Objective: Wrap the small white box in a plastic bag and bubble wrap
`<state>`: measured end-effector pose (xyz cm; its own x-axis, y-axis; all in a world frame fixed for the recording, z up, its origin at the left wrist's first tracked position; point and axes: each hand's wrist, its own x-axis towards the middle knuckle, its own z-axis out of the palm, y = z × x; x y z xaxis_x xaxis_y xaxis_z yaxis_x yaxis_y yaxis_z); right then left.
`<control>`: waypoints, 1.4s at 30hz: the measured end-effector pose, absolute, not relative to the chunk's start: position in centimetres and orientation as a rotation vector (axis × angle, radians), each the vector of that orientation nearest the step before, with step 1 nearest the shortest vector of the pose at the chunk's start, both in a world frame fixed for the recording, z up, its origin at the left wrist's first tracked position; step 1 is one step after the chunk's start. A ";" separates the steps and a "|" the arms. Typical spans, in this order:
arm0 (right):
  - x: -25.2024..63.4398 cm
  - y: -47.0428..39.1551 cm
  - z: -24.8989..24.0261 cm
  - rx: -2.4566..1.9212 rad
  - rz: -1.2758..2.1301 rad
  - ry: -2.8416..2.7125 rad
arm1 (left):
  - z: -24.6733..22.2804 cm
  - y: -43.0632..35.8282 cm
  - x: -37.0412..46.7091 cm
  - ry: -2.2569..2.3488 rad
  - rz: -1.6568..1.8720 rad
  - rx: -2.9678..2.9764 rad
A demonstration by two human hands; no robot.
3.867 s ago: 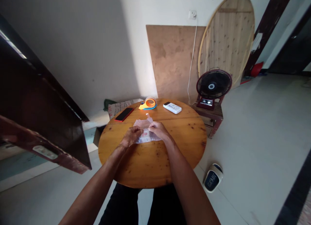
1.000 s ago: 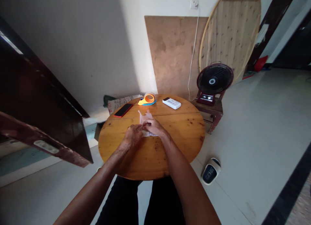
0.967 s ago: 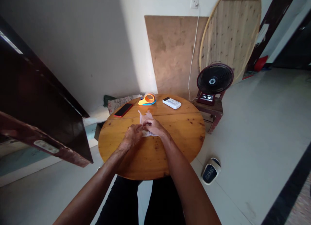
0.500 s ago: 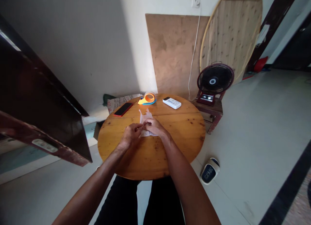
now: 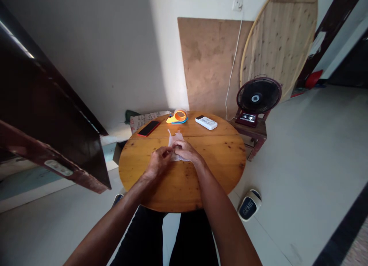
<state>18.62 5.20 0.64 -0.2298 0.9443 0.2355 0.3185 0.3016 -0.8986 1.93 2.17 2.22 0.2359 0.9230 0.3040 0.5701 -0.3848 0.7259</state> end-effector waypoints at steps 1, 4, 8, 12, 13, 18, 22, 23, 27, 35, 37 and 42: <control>18.6 5.1 0.9 -1.152 0.935 -1.742 | 2.1 2.2 2.0 1.360 1.011 2.064; 18.7 5.0 1.5 -1.158 0.950 -1.741 | 1.9 2.5 2.0 1.295 1.026 2.203; 19.1 5.2 1.6 -1.159 1.021 -1.633 | 1.4 3.0 1.9 1.220 1.060 2.457; 19.7 5.2 1.8 -1.253 1.024 -1.581 | 0.8 3.1 1.6 1.157 1.139 2.543; 19.8 5.1 1.9 -1.281 1.005 -1.578 | 0.8 3.1 1.5 1.139 1.152 2.543; 19.8 4.8 2.0 -1.373 0.998 -1.552 | 1.2 2.6 1.3 1.077 1.116 2.581; 20.4 5.3 1.4 -1.457 0.919 -1.504 | 1.9 2.2 1.3 1.058 1.048 2.596; 20.6 5.4 1.1 -1.471 0.900 -1.496 | 2.0 2.1 1.3 1.060 1.021 2.604; 21.4 6.0 0.4 -1.528 0.836 -1.506 | 2.5 1.9 1.4 1.106 0.936 2.628; 22.1 6.0 0.2 -1.588 0.717 -1.557 | 2.4 1.7 1.2 1.134 0.870 2.666; 22.4 5.7 0.7 -1.558 0.763 -1.561 | 2.4 1.7 1.2 1.143 0.858 2.674; 23.3 4.7 1.5 -1.565 0.941 -1.625 | 2.8 1.6 1.3 1.172 0.821 2.688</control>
<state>23.27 4.71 1.54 -0.0425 0.9991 -0.0083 0.5047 0.0143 -0.8632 1.27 1.57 2.85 0.5591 0.7040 0.4380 0.6519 -0.6997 0.2924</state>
